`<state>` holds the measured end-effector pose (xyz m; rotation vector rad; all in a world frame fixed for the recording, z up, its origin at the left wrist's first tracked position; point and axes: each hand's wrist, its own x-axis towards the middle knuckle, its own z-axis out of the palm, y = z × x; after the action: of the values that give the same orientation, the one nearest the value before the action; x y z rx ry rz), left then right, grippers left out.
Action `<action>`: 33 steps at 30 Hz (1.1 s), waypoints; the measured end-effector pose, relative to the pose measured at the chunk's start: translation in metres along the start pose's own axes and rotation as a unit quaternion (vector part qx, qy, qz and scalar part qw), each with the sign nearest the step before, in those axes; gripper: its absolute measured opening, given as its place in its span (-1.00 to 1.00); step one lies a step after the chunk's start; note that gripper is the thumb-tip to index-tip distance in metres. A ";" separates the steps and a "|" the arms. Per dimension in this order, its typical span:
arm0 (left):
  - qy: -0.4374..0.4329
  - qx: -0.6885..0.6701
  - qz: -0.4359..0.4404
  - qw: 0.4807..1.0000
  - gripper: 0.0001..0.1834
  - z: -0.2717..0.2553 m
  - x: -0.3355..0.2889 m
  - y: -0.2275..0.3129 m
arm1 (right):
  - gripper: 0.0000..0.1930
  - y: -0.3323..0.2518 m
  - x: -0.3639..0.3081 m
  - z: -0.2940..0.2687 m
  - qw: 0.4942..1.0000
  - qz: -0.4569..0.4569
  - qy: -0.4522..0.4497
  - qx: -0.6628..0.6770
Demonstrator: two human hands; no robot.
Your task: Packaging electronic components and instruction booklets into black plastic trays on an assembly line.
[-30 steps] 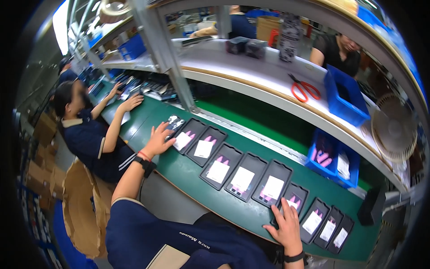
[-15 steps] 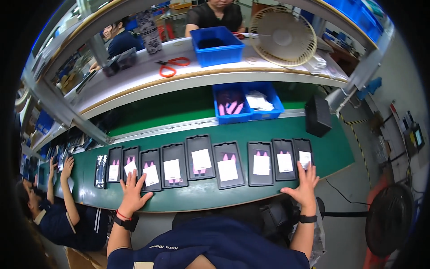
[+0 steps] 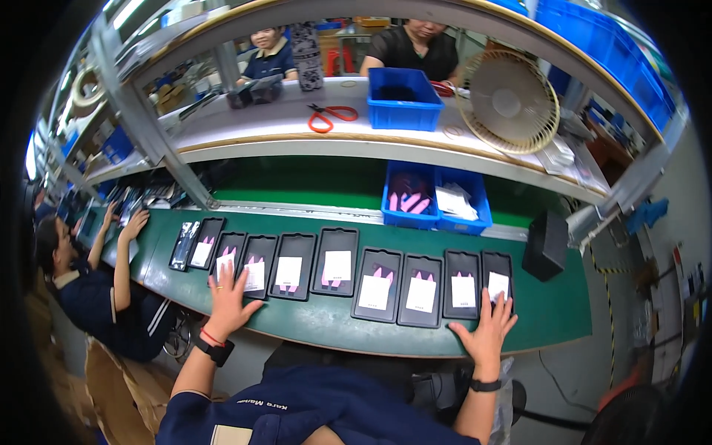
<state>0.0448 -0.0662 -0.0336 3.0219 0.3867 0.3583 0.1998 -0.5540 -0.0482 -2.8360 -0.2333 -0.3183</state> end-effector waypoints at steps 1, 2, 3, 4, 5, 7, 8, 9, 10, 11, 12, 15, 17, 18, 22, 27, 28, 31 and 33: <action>0.018 -0.009 0.031 0.999 -0.25 0.001 0.003 0.015 | 0.03 0.000 -0.002 0.000 1.000 -0.003 0.019 -0.015; -0.001 -0.020 0.062 0.998 -0.24 0.000 0.006 0.034 | 0.04 -0.002 -0.005 -0.001 0.999 -0.012 0.035 -0.018; -0.020 -0.035 0.097 0.994 -0.23 0.003 0.010 0.056 | 0.04 -0.005 -0.009 -0.003 0.999 -0.012 0.048 -0.015; -0.018 -0.050 0.121 0.991 -0.24 0.006 0.010 0.079 | 0.03 -0.010 -0.012 -0.002 0.999 -0.016 0.052 0.001; -0.014 -0.066 0.146 0.987 -0.25 0.011 0.013 0.100 | 0.02 -0.018 -0.015 0.001 0.998 -0.021 0.055 0.018; -0.003 -0.078 0.144 0.987 -0.28 0.020 0.013 0.131 | 0.03 -0.033 -0.016 0.002 0.998 -0.049 0.043 0.010; -0.005 -0.079 0.141 0.987 -0.31 0.028 0.010 0.136 | 0.02 -0.034 -0.016 0.004 0.998 -0.057 0.038 0.002; 0.001 -0.077 0.137 0.988 -0.31 0.035 0.008 0.139 | 0.01 -0.031 -0.016 0.007 0.997 -0.063 0.034 -0.007; 0.016 -0.088 0.132 0.987 -0.34 0.037 0.007 0.140 | 0.01 -0.027 -0.015 0.011 0.998 -0.048 0.044 0.019; 0.030 -0.098 0.128 0.987 -0.36 0.039 0.006 0.140 | 0.00 -0.022 -0.015 0.015 0.997 -0.032 0.052 0.045; 0.034 -0.092 0.117 0.988 -0.36 0.040 0.004 0.139 | -0.02 -0.021 -0.016 0.015 0.996 -0.038 0.064 0.050; 0.063 -0.115 0.115 0.985 -0.43 0.043 0.001 0.137 | -0.01 -0.020 -0.015 0.017 0.996 -0.037 0.075 0.038; 0.112 -0.157 0.117 0.974 -0.48 0.042 0.000 0.137 | -0.03 -0.020 -0.016 0.018 0.995 -0.041 0.084 0.045; 0.121 -0.161 0.119 0.972 -0.47 0.040 0.001 0.137 | -0.05 -0.020 -0.017 0.018 0.993 -0.037 0.102 0.038; 0.137 -0.199 0.132 0.961 -0.49 0.043 0.002 0.135 | -0.23 -0.010 -0.018 0.028 0.980 -0.025 0.199 0.018; 0.200 -0.286 0.167 0.922 -0.52 0.040 -0.003 0.118 | -0.60 0.002 -0.014 0.036 0.944 0.011 0.327 0.044; 0.232 -0.245 0.172 0.926 -0.51 0.035 -0.004 0.104 | -0.65 0.000 -0.014 0.035 0.938 0.015 0.345 0.029; 0.301 -0.158 0.112 0.934 -0.41 0.018 -0.003 0.037 | -0.66 -0.003 -0.014 0.033 0.935 0.003 0.356 0.010; 0.244 -0.114 0.041 0.962 -0.27 0.007 -0.001 -0.018 | -0.66 0.004 -0.013 0.036 0.942 0.012 0.333 0.023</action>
<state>0.0415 -0.0491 -0.0422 2.7000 0.2241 1.0799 0.1951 -0.5484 -0.0863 -2.5001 -0.0572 -1.2065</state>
